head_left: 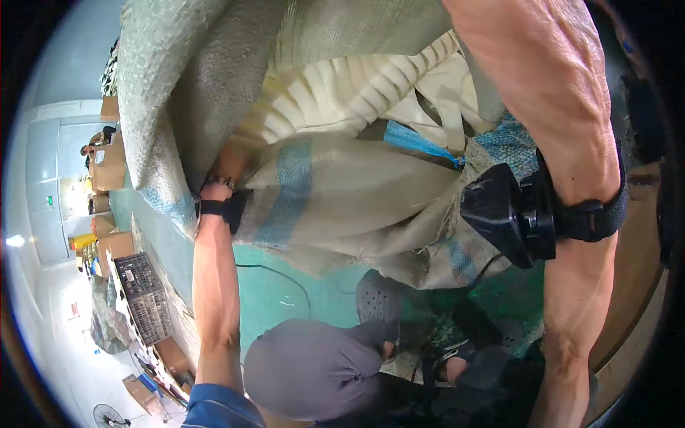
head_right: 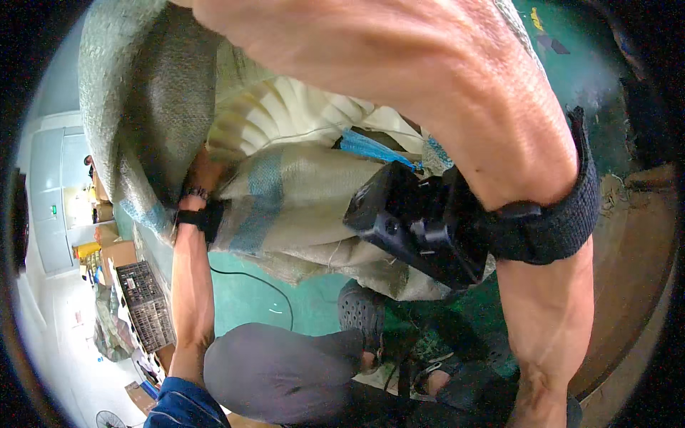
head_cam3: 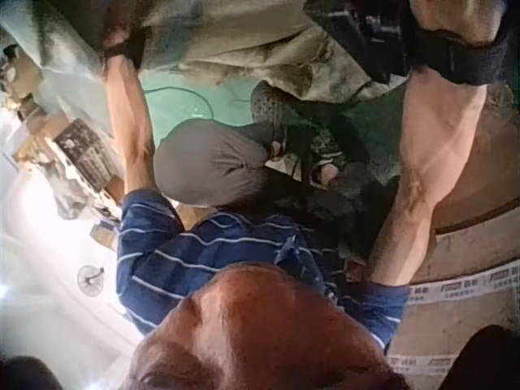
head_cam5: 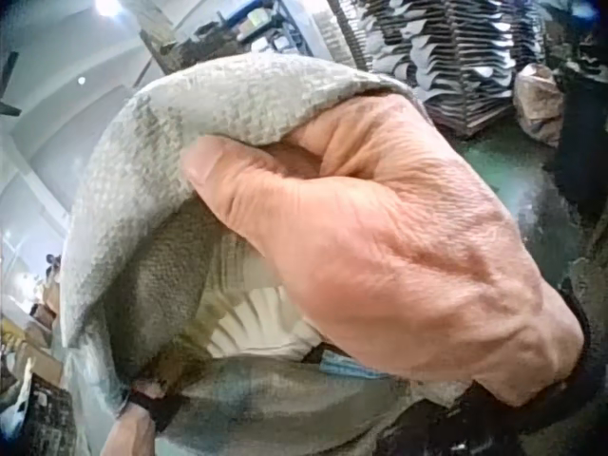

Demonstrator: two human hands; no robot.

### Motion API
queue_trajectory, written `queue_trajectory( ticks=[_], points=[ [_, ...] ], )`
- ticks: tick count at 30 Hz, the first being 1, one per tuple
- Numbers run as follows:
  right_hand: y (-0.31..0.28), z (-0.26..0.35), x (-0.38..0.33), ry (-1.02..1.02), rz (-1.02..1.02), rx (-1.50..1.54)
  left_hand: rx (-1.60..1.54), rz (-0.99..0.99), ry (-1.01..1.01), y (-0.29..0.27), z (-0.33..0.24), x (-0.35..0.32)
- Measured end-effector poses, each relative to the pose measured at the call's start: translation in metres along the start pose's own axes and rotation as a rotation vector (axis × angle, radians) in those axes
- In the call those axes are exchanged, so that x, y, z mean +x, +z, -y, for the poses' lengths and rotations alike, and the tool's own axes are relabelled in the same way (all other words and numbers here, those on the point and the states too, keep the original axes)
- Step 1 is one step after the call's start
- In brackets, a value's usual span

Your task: The person sits on the floor and removes white shoe parts from a large sack, placing them onto a wooden table. They repeatedly reach into the sack, pull out the parts, and arrange them on the table surface.

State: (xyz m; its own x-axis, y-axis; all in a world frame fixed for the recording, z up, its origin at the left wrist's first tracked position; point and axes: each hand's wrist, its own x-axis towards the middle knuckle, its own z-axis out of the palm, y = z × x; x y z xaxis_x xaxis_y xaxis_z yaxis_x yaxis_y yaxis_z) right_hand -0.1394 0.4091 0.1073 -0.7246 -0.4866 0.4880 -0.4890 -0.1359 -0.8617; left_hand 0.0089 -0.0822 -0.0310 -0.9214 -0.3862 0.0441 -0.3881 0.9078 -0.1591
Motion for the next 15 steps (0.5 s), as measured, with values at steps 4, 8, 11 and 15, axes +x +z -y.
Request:
queue_trajectory(
  ticks=[4,8,11,15],
  points=[
    [0.001,-0.006,0.0,0.002,-0.007,-0.028,-0.238,-0.079,0.332,0.008,-0.047,0.039],
    [0.014,-0.002,0.01,-0.024,0.014,0.04,-0.266,0.222,0.336,-0.062,-0.12,0.043],
    [0.025,-0.002,0.014,-0.047,0.017,0.073,-0.477,0.36,0.138,-0.064,-0.152,0.068],
    [0.08,-0.046,0.003,0.068,0.183,0.036,-0.523,0.342,0.057,-0.055,-0.128,0.064]
  ],
)
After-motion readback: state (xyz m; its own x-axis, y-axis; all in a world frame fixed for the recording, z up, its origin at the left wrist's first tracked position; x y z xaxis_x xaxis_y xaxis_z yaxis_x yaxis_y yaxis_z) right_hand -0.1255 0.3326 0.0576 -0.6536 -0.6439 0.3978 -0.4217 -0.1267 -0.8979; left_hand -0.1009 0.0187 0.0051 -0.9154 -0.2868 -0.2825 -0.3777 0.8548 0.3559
